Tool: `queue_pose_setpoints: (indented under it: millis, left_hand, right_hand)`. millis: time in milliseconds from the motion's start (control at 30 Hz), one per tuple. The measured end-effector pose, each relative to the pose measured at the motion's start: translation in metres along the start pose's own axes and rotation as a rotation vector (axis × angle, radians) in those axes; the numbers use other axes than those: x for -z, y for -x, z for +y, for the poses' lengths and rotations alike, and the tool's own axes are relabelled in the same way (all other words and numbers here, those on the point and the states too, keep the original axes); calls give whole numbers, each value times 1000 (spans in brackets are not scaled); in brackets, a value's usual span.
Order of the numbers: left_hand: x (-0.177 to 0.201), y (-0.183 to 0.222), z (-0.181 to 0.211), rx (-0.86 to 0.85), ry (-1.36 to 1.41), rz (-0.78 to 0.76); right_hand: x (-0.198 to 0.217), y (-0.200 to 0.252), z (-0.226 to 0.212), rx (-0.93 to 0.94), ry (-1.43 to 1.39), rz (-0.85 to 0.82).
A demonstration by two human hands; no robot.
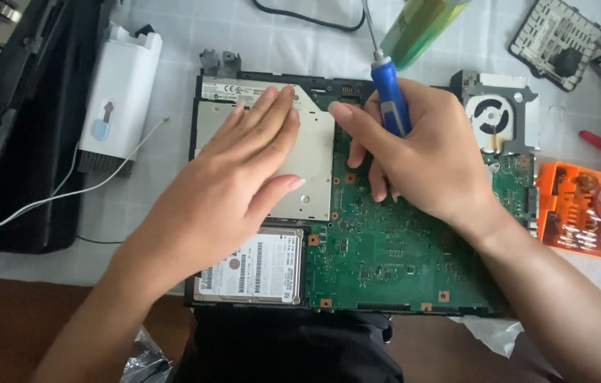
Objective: Disassembling and inspecting internal components of a laptop, including the motherboard, hard drive, and optical drive using a screwdriver.
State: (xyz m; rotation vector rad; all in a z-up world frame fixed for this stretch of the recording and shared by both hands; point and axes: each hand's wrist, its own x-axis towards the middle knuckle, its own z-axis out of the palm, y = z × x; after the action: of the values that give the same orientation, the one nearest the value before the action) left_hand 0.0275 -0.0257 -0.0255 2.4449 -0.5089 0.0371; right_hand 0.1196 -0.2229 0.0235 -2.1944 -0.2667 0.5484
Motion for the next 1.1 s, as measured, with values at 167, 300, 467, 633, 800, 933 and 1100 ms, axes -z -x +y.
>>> queue_pose_setpoints:
  millis: [167, 300, 467, 633, 800, 933, 1100]
  left_hand:
    - [8, -7, -2, -48, -189, 22]
    - [-6, -11, -10, 8, -362, -11]
    - [-4, -12, -9, 13, -356, -22]
    - [-7, -13, -12, 6, -419, 5]
    - [-3, -21, -17, 40, -249, -64]
    - [8, 3, -12, -60, -127, 193]
    - [9, 38, 15, 70, -53, 98]
  right_hand:
    - [1, 1, 4, 44, -35, -23]
    - [1, 1, 5, 90, -36, -40]
    - [-1, 2, 1, 26, 0, -26]
    - [0, 4, 0, 77, 7, -17]
    - [4, 7, 0, 129, 54, -41]
    - [3, 5, 5, 129, -21, -40]
    - [3, 5, 2, 117, -17, -35]
